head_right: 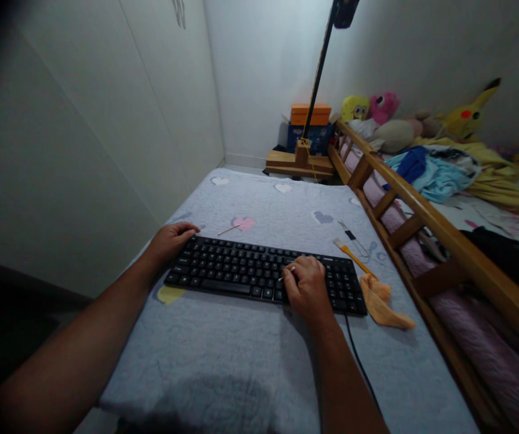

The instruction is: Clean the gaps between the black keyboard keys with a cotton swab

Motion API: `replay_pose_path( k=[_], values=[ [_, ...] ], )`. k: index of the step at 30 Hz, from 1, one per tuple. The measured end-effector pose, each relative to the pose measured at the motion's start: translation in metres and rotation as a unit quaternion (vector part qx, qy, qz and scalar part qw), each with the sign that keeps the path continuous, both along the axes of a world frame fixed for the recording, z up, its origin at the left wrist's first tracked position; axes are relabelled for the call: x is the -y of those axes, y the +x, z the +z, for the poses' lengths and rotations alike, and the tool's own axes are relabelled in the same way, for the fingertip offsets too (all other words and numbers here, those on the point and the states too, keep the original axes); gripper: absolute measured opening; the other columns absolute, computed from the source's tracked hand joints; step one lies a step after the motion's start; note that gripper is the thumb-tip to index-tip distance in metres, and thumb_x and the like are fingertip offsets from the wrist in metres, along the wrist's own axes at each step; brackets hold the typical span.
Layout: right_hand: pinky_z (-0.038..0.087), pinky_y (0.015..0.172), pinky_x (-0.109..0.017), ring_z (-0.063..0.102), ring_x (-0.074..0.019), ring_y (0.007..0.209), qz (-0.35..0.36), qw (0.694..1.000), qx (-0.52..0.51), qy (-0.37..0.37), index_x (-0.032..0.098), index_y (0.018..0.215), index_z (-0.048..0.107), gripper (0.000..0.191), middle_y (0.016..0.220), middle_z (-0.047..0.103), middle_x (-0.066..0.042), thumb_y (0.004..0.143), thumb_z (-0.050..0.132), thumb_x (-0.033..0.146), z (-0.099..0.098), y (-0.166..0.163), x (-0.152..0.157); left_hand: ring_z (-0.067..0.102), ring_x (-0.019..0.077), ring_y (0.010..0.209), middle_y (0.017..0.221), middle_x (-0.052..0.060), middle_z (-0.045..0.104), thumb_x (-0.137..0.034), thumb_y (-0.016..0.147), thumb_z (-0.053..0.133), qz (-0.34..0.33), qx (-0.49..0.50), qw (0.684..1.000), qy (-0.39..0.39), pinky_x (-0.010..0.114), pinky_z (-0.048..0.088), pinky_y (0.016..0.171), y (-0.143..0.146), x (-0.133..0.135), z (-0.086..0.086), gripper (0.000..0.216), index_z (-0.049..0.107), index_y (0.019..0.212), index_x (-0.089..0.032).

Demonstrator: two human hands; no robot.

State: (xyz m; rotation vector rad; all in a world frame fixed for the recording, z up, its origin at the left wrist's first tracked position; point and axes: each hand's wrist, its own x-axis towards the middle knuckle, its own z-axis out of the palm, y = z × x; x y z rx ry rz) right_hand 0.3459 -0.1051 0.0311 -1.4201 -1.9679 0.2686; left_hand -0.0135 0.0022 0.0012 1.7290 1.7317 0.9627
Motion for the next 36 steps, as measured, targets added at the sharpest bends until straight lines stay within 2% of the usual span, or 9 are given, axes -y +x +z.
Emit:
replay_pose_path(
  k=[10, 15, 23, 36],
  values=[
    [0.038, 0.086, -0.039, 0.055, -0.0230, 0.091, -0.018, 1.000, -0.003, 0.015, 0.022, 0.081, 0.067, 0.021, 0.086, 0.066, -0.005, 0.095, 0.051, 0.024, -0.0049, 0.0002, -0.0015, 0.068, 0.0293, 0.087, 0.088, 0.007, 0.075, -0.039, 0.076, 0.055, 0.001, -0.001, 1.000, 0.002, 0.040, 0.052, 0.085, 0.0018, 0.0025, 0.0017, 0.032, 0.076, 0.088, -0.018],
    [0.037, 0.085, -0.040, 0.055, -0.0231, 0.090, -0.023, 1.000, 0.004, 0.019, 0.023, 0.079, 0.066, 0.021, 0.084, 0.066, -0.004, 0.094, 0.051, 0.023, -0.0039, 0.0004, -0.0009, 0.068, 0.0290, 0.087, 0.087, 0.006, 0.075, -0.040, 0.076, 0.055, 0.000, -0.003, 1.000, 0.001, 0.041, 0.052, 0.085, 0.0012, 0.0019, 0.0023, 0.032, 0.076, 0.088, -0.018],
    [0.037, 0.085, -0.039, 0.055, -0.0221, 0.087, 0.001, 1.000, 0.006, 0.004, 0.022, 0.073, 0.062, 0.023, 0.080, 0.064, -0.004, 0.092, 0.050, 0.022, 0.0000, -0.0004, 0.0009, 0.067, 0.0281, 0.086, 0.086, 0.006, 0.075, -0.040, 0.076, 0.055, 0.001, -0.003, 1.000, 0.002, 0.040, 0.053, 0.085, 0.0005, 0.0012, 0.0016, 0.033, 0.077, 0.088, -0.018],
    [0.039, 0.087, -0.039, 0.055, -0.0216, 0.089, 0.023, 1.000, 0.007, 0.000, 0.022, 0.078, 0.064, 0.021, 0.084, 0.063, -0.004, 0.094, 0.051, 0.021, -0.0039, -0.0048, 0.0017, 0.068, 0.0289, 0.085, 0.086, 0.006, 0.075, -0.039, 0.076, 0.055, 0.002, -0.008, 1.000, 0.007, 0.041, 0.053, 0.084, 0.0001, 0.0007, -0.0005, 0.032, 0.076, 0.088, -0.018]
  ],
)
